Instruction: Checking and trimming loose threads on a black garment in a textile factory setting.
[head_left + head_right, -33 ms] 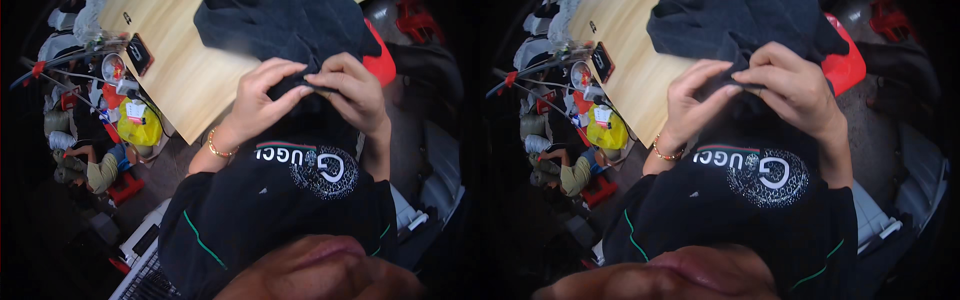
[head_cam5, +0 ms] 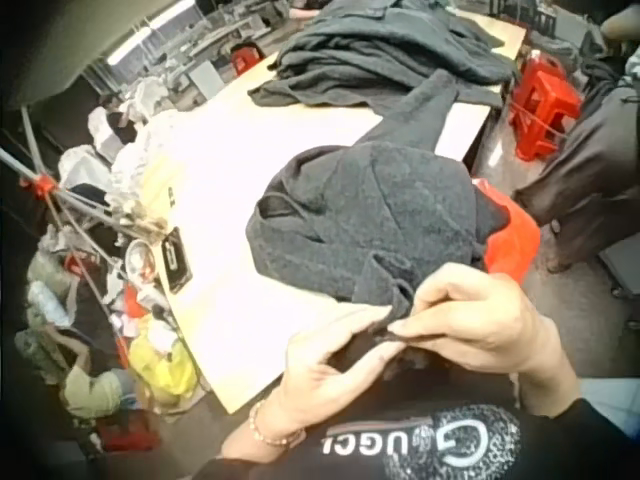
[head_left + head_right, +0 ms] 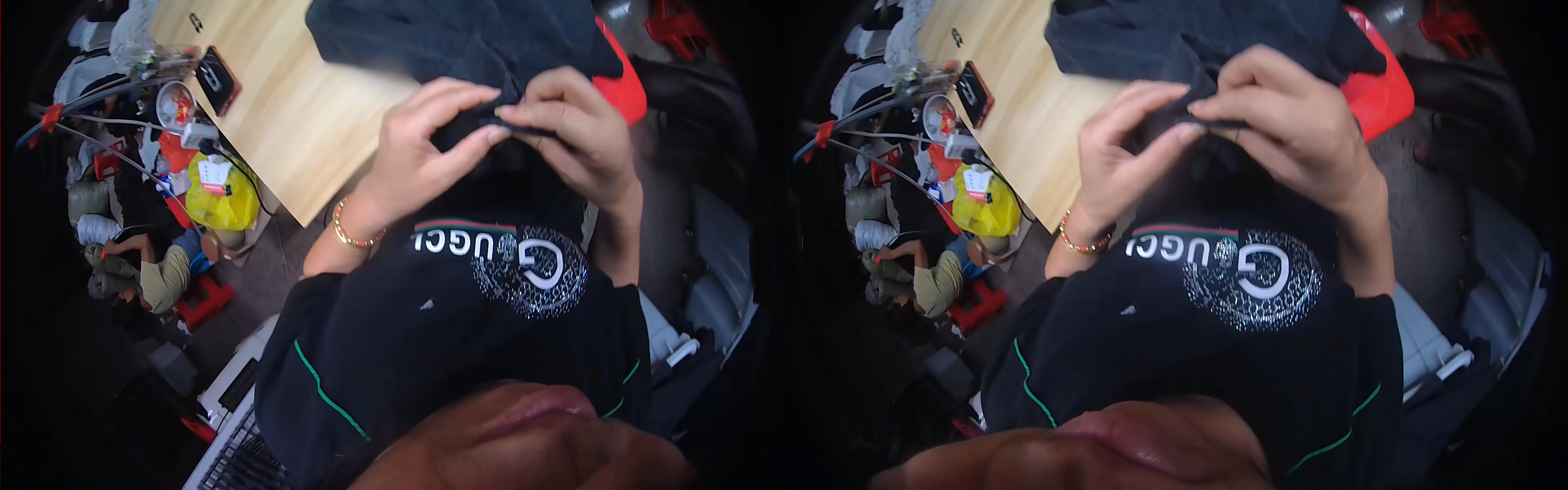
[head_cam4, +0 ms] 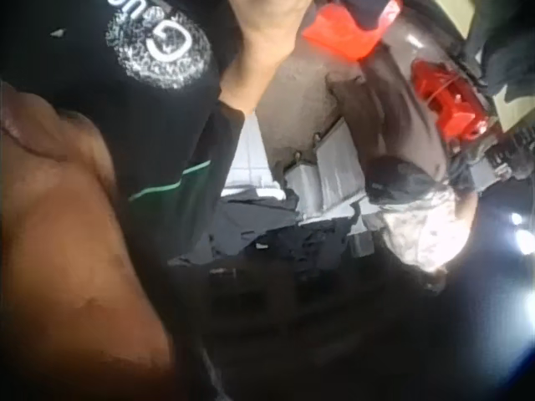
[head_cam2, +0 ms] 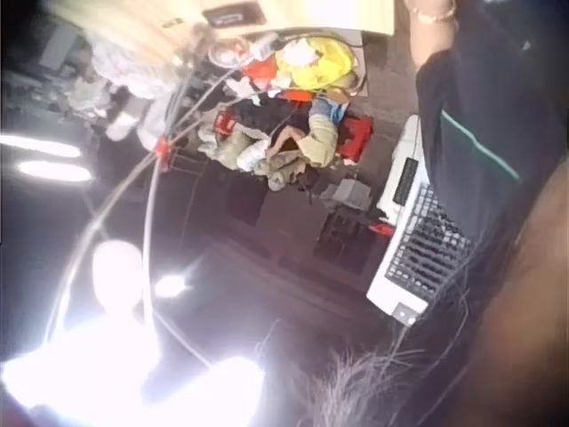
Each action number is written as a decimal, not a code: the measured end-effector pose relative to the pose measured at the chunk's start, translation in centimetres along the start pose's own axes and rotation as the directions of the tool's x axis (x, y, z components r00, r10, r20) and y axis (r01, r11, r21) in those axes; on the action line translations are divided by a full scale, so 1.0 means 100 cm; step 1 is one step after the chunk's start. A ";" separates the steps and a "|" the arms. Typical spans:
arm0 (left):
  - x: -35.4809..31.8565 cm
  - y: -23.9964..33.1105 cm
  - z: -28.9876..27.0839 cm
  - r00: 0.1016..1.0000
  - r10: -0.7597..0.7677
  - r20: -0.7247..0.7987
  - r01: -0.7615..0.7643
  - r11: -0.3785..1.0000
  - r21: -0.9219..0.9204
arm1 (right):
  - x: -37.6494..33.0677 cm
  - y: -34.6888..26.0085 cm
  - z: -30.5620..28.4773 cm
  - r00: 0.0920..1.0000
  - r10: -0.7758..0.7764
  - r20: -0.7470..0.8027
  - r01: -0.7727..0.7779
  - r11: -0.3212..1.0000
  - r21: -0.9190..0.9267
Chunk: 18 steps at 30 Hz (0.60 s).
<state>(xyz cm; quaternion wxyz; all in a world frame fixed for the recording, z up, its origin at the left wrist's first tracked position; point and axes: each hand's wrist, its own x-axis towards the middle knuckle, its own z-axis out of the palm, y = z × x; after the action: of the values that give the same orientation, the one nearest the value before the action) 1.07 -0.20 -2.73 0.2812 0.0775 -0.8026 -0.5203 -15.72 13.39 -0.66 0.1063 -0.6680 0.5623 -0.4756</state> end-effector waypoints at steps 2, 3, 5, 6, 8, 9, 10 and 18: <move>0.002 0.003 -0.003 0.999 0.005 0.034 -0.005 1.000 0.006 | 0.000 0.006 -0.002 0.999 -0.026 0.020 0.025 0.999 0.033; 0.001 0.002 -0.003 0.999 -0.015 0.028 0.015 1.000 -0.008 | 0.001 0.007 -0.005 0.998 -0.002 0.055 -0.001 0.998 0.059; 0.007 0.002 -0.001 0.999 0.017 0.030 -0.016 1.000 -0.023 | 0.020 -0.015 -0.015 0.997 0.062 0.048 -0.060 0.997 -0.038; 0.005 0.001 -0.001 0.999 0.012 0.032 -0.012 1.000 -0.019 | 0.026 -0.025 -0.019 0.980 0.174 0.098 -0.176 0.984 0.010; 0.006 0.000 -0.001 0.998 0.030 0.052 -0.029 1.000 -0.005 | 0.024 -0.015 -0.017 0.933 0.330 0.146 -0.350 0.927 0.136; 0.007 0.000 -0.002 0.996 0.053 0.069 -0.054 0.998 0.012 | 0.018 -0.003 -0.014 0.966 0.215 0.142 -0.239 0.953 0.186; 0.006 0.000 -0.001 0.996 0.049 0.073 -0.050 0.999 0.009 | 0.015 0.002 -0.011 0.986 0.096 0.135 -0.126 0.964 0.236; 0.004 -0.005 0.001 0.991 0.106 0.086 -0.108 0.994 0.014 | 0.012 -0.009 -0.020 0.863 0.425 0.272 -0.475 0.867 0.151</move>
<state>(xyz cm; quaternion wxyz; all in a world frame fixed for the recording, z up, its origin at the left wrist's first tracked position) 0.62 -0.45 -3.06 0.2738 0.0148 -0.8217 -0.4997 -16.74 13.51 1.64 0.3501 -0.5526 0.6329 -0.4141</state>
